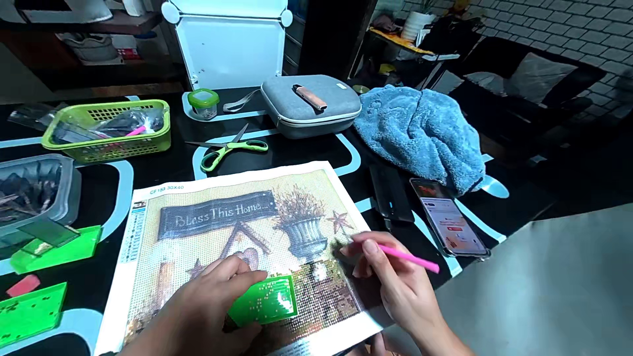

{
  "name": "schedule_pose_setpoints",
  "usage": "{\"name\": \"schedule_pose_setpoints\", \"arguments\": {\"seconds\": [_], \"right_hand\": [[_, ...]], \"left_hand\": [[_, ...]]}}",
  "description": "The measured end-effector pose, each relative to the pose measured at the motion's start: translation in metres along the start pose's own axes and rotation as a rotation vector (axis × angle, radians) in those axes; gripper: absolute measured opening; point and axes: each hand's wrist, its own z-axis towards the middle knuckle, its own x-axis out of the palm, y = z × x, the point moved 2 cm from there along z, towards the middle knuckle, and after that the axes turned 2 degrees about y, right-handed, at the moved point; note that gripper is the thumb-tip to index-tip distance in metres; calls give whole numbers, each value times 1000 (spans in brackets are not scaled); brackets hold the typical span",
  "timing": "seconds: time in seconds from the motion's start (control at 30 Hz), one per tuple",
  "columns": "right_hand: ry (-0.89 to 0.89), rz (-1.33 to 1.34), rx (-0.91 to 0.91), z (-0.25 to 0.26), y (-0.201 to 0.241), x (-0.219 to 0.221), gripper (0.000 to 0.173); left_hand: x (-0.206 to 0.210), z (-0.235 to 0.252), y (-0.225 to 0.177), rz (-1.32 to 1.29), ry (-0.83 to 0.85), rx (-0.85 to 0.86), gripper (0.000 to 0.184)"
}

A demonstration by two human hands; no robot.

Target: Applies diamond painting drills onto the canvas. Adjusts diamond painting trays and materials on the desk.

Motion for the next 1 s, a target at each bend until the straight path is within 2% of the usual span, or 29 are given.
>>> {"name": "schedule_pose_setpoints", "arguments": {"seconds": [0.2,0.33,0.63,0.8,1.0], "right_hand": [[239,-385,-294,-33,14,2,33],[290,-552,-398,-43,8,6,33],[354,-490,-366,-44,2,-3,15],[359,-395,-354,-39,-4,-9,16],[417,-334,-284,-42,15,-10,17]], "left_hand": [[-2,-2,0,84,-28,-10,51],[-10,-3,2,165,-104,-39,49],[-15,-39,6,160,-166,-226,51],[-6,-49,-2,88,-148,-258,52],[-11,-52,-3,32,-135,-266,52]]}}
